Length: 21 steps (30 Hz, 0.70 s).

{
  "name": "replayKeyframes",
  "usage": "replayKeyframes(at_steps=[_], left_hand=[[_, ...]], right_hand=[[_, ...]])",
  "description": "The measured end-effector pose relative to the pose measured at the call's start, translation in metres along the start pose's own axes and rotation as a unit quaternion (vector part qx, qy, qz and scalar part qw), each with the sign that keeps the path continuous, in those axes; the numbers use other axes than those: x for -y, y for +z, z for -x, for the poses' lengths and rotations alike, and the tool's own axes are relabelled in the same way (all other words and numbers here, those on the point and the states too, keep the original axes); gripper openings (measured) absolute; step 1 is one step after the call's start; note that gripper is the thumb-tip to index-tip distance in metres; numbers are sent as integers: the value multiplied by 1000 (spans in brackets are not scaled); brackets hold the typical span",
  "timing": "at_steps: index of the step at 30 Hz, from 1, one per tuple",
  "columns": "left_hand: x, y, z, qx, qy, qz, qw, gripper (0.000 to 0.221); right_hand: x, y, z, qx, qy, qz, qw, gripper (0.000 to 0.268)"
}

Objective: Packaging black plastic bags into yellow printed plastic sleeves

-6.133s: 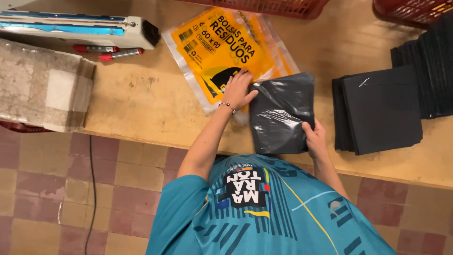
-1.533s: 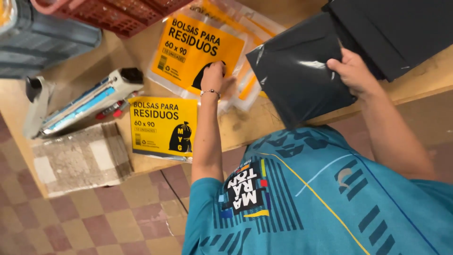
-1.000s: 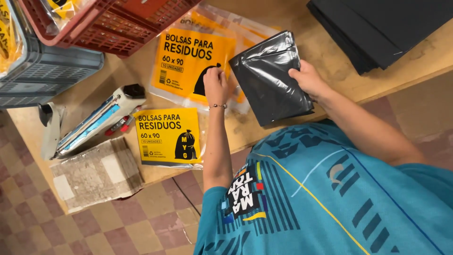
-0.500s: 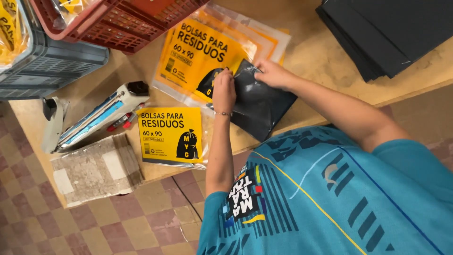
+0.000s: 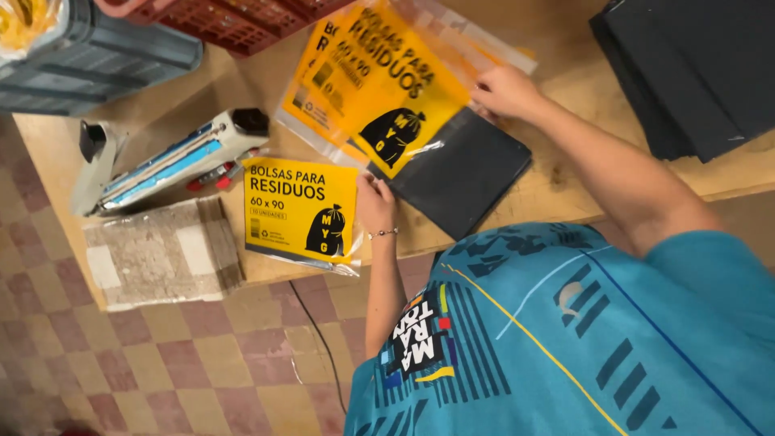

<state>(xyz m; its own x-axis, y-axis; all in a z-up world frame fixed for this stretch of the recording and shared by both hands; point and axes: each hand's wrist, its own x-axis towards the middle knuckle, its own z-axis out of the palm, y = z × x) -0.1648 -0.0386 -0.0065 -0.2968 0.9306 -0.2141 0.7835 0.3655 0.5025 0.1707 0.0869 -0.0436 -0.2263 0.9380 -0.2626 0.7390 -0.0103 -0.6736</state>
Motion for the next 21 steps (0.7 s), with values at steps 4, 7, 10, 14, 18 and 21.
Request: replayKeyframes(at_steps=[4, 7, 10, 14, 18, 21], left_hand=[[6, 14, 6, -31, 22, 75, 996, 11], [3, 26, 6, -77, 49, 41, 995, 33], [-13, 14, -1, -21, 43, 1, 999, 45], [-18, 22, -18, 76, -5, -34, 996, 30], [-13, 18, 8, 109, 71, -73, 989, 32], [24, 40, 53, 97, 170, -110, 974, 35]], right_hand=[[8, -27, 75, 84, -32, 23, 996, 42], [3, -33, 110, 105, 49, 33, 993, 33], [9, -34, 131, 117, 85, 10, 989, 30], [11, -36, 127, 86, 103, 23, 991, 28], [-31, -17, 128, 87, 87, 75, 990, 37], [-36, -24, 166, 166, 97, 93, 977, 41]])
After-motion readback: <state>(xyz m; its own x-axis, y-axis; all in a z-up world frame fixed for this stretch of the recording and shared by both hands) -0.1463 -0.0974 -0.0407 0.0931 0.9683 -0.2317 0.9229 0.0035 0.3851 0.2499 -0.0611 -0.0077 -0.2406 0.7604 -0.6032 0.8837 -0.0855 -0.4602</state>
